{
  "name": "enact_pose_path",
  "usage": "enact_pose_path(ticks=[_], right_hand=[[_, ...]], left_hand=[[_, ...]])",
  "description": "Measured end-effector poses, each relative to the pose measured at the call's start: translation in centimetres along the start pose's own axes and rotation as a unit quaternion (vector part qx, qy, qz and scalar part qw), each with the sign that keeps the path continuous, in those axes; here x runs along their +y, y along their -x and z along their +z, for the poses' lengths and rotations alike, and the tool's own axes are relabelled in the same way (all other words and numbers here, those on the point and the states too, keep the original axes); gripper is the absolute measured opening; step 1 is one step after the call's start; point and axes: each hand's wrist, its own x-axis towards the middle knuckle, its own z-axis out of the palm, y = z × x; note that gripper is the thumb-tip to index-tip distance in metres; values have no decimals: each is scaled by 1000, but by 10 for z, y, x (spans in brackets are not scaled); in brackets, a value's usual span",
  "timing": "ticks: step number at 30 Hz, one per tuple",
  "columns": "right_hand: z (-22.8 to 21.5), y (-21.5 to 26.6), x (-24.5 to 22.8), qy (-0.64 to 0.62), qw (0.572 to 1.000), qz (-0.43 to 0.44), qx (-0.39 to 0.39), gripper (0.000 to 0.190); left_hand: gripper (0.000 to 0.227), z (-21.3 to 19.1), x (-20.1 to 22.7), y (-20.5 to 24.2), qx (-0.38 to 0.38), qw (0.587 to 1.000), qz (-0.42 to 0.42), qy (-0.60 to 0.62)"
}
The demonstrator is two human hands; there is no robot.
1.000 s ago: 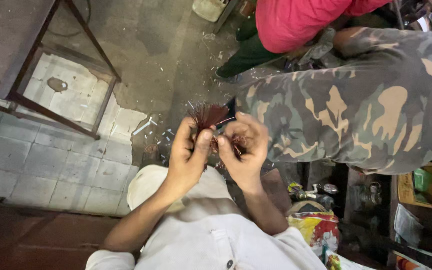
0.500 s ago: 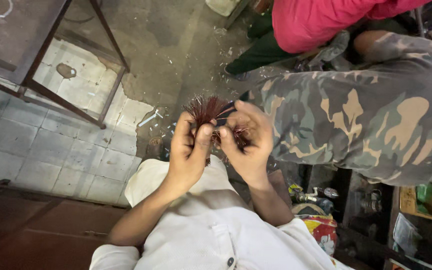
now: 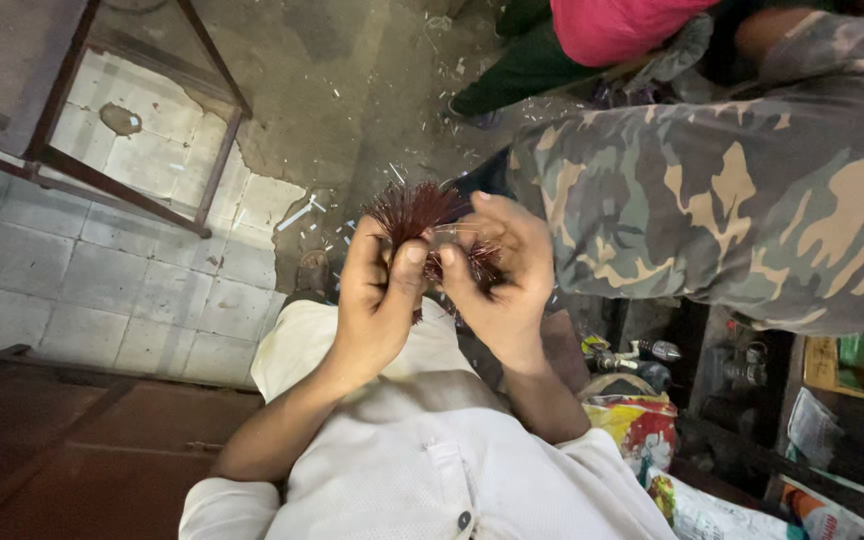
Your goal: The person holds a bundle of copper wire strands and uses both hands to separate and untangle them. The person repeatedly pulls and adjusts the strands to loosen the bundle.
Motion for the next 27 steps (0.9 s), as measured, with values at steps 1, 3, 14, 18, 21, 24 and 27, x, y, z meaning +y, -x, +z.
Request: enact_pose_path(ticks=[1,3,14,18,21,24,27], right_hand=[[2,0,0,-9,1000,-6,16,45],[3,0,0,-32,999,-16,24,39],[8,-6,-9,-55,998,-18,24,46],[3,-3,-16,66,998,-17,-6,50],[11,0,-20,-38,999,-4,22,42],[17,-7,-25,-52,998,-28,18,38],[20,-15,-37,-18,1000,-21,-5,35]], left_hand=[[17,0,0,0,-3,1000,-3,13],[19,0,0,-2,-10,999,-7,38],[19,-8,7,5,-13,999,29,-31],[14,-8,13,13,-16,998,47,-24],[17,-7,22,18,-15,999,35,-6],[18,-8,31,20,-11,999,49,-2],[18,-11,40,24,-14,999,38,16]])
